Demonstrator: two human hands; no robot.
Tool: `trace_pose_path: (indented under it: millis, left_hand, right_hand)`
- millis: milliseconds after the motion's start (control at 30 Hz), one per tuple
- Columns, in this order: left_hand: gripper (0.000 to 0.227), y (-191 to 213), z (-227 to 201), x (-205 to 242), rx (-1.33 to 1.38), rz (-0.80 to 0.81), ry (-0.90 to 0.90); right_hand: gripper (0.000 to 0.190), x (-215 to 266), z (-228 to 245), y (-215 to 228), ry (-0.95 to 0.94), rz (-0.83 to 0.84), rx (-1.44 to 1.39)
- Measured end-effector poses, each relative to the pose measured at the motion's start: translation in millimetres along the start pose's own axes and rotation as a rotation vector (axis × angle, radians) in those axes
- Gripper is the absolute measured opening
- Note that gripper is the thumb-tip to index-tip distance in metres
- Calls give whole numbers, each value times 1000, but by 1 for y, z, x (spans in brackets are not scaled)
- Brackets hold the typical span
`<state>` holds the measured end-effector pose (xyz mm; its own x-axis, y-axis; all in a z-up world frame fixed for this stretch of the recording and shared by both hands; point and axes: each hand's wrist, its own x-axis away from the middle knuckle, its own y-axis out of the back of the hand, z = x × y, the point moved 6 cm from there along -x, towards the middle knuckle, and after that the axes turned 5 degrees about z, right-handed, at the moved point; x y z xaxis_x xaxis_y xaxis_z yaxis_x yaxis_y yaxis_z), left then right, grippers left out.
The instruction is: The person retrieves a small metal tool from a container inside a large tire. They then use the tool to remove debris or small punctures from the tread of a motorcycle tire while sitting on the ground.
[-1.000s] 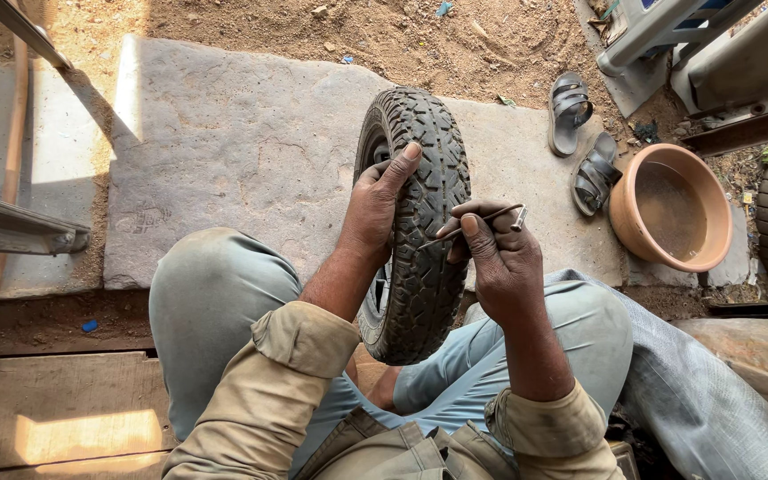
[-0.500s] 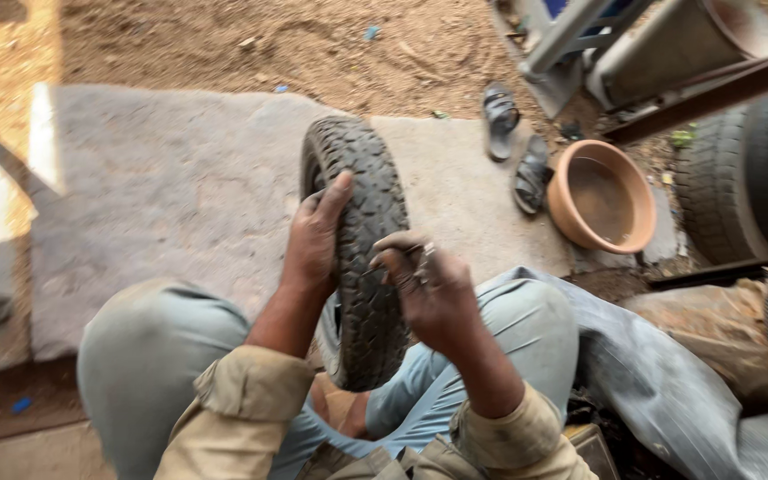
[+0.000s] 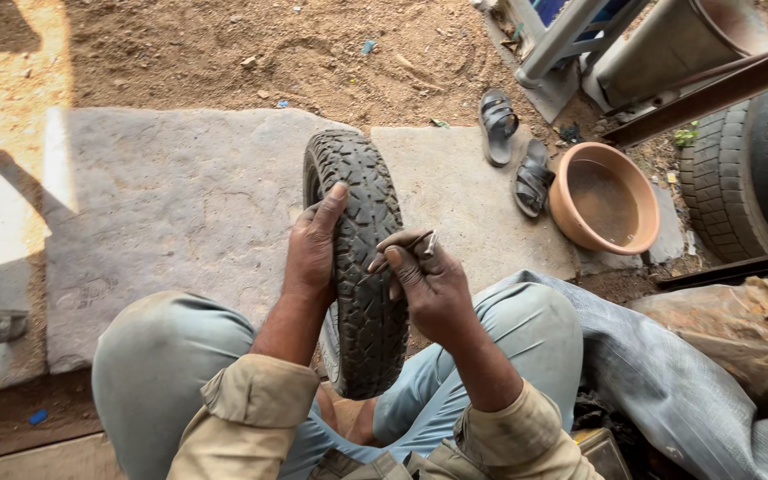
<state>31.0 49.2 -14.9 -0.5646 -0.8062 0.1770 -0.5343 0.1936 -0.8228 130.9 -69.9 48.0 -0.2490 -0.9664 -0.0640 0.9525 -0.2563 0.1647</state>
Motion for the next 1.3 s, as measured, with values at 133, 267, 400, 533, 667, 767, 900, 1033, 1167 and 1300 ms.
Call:
trace_pose_path:
  millis: [133,267,400,533,667,767,900,1033,1167,1300]
  left_hand:
    - [45,0,2,-1,16,36,-17]
    - [48,4,8,-3,9,31,-43]
    - [51,12,12,-7,-20,-35,-31]
    - [58,17,15,-7,-86,-99,-8]
    - [66,15,16,-7,-71,-69,-20]
    - [67,17,12,-9,-57,-75,-25]
    - [63,18,10,-9,-63,-77,-22]
    - [59,16,9,-10,-41,-64,-31]
    - [56,17,6,-12,-47,-76,-27]
    - [54,19,3,-13,-42,-66,-42]
  right_hand:
    - [15,-3,-8,3,-34,0,-54]
    - [15,-4,-6,5,-3,20,-64]
    - [15,-5,-7,7,-21,41,-43]
    - [15,-12,-8,8,-73,68,-36]
    - [14,-8,0,8,-20,50,46]
    - [12,9,13,2,165,18,78]
    - [11,32,30,-9,378,-37,318]
    - [10,43,37,-15,486,-82,405]
    - [8,47,39,-17,567,-123,468]
    - [10,53,36,-23,628,-131,540]
